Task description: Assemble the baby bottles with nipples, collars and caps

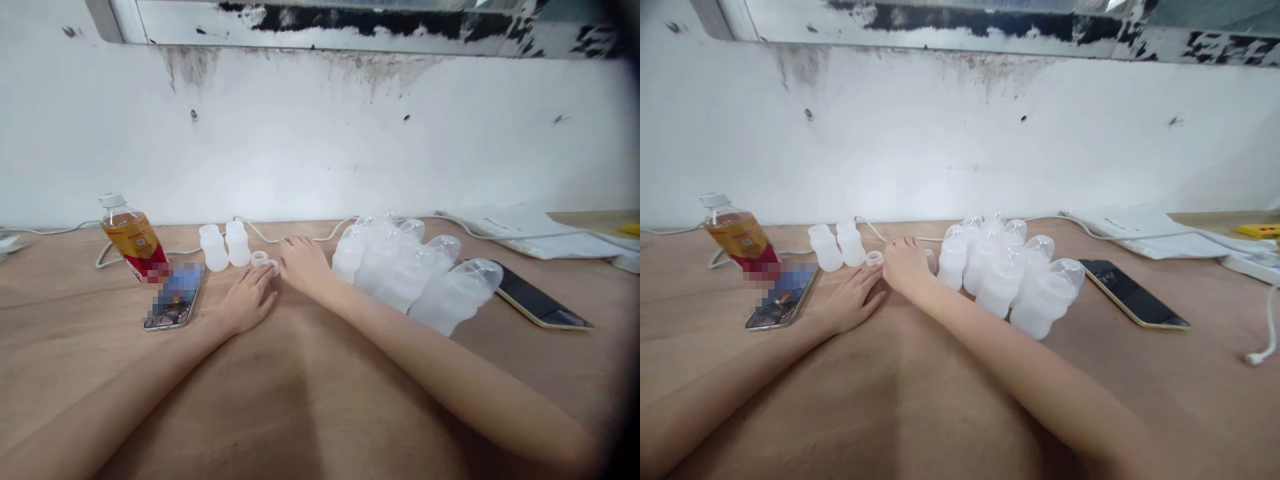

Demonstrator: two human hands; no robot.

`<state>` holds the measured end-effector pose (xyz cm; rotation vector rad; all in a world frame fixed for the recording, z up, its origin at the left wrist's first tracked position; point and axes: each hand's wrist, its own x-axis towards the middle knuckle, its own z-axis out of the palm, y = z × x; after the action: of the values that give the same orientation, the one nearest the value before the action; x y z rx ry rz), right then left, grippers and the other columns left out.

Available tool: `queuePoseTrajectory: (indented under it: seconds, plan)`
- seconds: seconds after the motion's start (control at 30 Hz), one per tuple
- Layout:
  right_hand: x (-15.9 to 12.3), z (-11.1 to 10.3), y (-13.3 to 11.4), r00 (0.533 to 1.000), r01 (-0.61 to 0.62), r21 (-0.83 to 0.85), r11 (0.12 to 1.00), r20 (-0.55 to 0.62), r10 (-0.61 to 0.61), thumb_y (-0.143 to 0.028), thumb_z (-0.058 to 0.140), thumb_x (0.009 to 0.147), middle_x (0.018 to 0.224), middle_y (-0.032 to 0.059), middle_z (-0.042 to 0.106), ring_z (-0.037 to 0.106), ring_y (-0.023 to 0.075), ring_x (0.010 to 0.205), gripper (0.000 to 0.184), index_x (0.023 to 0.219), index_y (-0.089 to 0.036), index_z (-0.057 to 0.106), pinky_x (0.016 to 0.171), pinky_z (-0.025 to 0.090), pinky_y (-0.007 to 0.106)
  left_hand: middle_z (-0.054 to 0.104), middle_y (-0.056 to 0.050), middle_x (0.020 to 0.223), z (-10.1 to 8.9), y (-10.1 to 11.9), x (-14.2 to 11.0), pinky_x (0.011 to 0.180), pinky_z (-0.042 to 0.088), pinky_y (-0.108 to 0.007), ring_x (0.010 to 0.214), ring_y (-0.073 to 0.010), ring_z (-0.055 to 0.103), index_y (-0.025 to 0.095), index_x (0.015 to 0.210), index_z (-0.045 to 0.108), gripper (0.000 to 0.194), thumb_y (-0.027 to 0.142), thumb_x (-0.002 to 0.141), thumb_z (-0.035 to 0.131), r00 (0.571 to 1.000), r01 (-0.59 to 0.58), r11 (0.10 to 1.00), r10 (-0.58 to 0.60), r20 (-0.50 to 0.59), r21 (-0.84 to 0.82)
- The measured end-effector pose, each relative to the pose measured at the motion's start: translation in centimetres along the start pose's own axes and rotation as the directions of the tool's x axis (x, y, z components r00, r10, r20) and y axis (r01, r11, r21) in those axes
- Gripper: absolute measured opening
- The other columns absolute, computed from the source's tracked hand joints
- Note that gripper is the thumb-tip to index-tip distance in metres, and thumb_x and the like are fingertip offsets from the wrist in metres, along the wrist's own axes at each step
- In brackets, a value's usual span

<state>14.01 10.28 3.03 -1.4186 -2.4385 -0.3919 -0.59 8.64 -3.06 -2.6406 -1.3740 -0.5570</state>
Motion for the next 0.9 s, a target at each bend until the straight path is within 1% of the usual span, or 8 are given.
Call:
queuePoseTrajectory:
  seconds: [0.17,0.3,0.37,0.5,0.63,0.73,0.83,0.9]
  plan:
    - [3.5,0.9,0.2,0.984,-0.032,-0.072,0.997,0.174,0.044,-0.028,0.039,0.088,0.092,0.0044,0.058,0.057,0.0148,0.086,0.026,0.095,-0.010,0.056,0.076,0.046,0.034,0.057,-0.013,0.101,-0.7,0.1,-0.6,0.085,0.038,-0.043,0.098,-0.0267,0.049,0.012,0.099,0.053,0.026,0.025,0.083,0.037,0.999,0.031,0.999,-0.030,-0.035,0.020]
    - [3.3,0.0,0.1,0.985,-0.003,-0.071,0.997,0.170,0.015,-0.023,0.045,0.085,0.088,0.0041,0.059,0.057,0.0140,0.081,0.017,0.090,-0.011,0.057,0.073,0.046,0.033,0.048,-0.014,0.116,-1.1,0.1,-1.9,0.087,0.038,-0.042,0.105,-0.0271,0.044,0.013,0.110,0.047,0.032,0.027,0.081,0.041,0.994,0.076,0.997,-0.076,-0.082,0.000]
    - [2.2,-0.9,-0.4,0.989,0.051,-0.039,0.998,0.141,-0.045,-0.012,0.044,0.083,0.080,0.0057,0.061,0.058,0.0162,0.079,0.015,0.082,-0.011,0.059,0.070,0.045,0.032,0.046,-0.014,0.120,-1.0,-0.2,-2.3,0.089,0.036,-0.044,0.109,-0.0288,0.041,0.013,0.116,0.043,0.040,0.030,0.080,0.044,0.988,0.121,0.992,-0.124,-0.091,-0.039]
    - [-1.7,-2.0,-1.8,0.974,0.183,0.044,0.982,0.130,-0.187,-0.005,0.048,0.074,0.069,0.0076,0.062,0.058,0.0196,0.070,0.014,0.069,-0.013,0.059,0.065,0.043,0.031,0.057,-0.012,0.104,-0.6,-1.0,-2.4,0.086,0.038,-0.043,0.100,-0.0268,0.048,0.012,0.113,0.047,0.036,0.028,0.080,0.045,0.983,0.163,0.982,-0.170,-0.065,-0.094]
    - [-5.9,-1.1,-2.4,0.936,0.303,0.167,0.938,0.136,-0.326,-0.002,0.048,0.070,0.071,0.0067,0.061,0.056,0.0184,0.071,0.014,0.072,-0.014,0.056,0.073,0.041,0.033,0.053,-0.011,0.108,-1.0,-1.1,-2.3,0.083,0.042,-0.034,0.098,-0.0210,0.050,0.012,0.115,0.044,0.040,0.027,0.078,0.048,0.949,0.182,0.942,-0.243,-0.199,-0.282]
    - [-7.7,0.5,-2.2,0.963,0.228,0.348,0.909,0.059,-0.264,-0.014,0.047,0.077,0.085,0.0070,0.058,0.054,0.0181,0.077,0.010,0.086,-0.014,0.052,0.071,0.043,0.033,0.057,-0.006,0.102,-1.6,-0.4,-2.2,0.079,0.043,-0.032,0.092,-0.0188,0.053,0.016,0.105,0.050,0.034,0.029,0.074,0.055,0.921,0.186,0.855,-0.323,-0.217,-0.484]
    - [-8.2,2.2,-2.0,0.992,0.084,0.543,0.836,0.032,-0.120,-0.020,0.052,0.076,0.090,0.0072,0.055,0.052,0.0173,0.081,0.028,0.103,-0.014,0.045,0.070,0.044,0.031,0.058,-0.005,0.104,-1.7,0.3,-2.2,0.079,0.044,-0.033,0.091,-0.0190,0.054,0.017,0.100,0.051,0.031,0.026,0.072,0.058,0.918,0.200,0.754,-0.368,-0.150,-0.625]
    - [-8.1,3.0,-1.8,0.996,0.023,0.609,0.793,0.051,-0.068,-0.022,0.053,0.076,0.087,0.0061,0.054,0.052,0.0170,0.080,0.035,0.108,-0.014,0.041,0.071,0.044,0.032,0.056,-0.008,0.107,-1.4,0.5,-2.1,0.079,0.045,-0.034,0.093,-0.0194,0.054,0.016,0.104,0.048,0.035,0.023,0.071,0.059,0.934,0.167,0.632,-0.348,-0.084,-0.757]
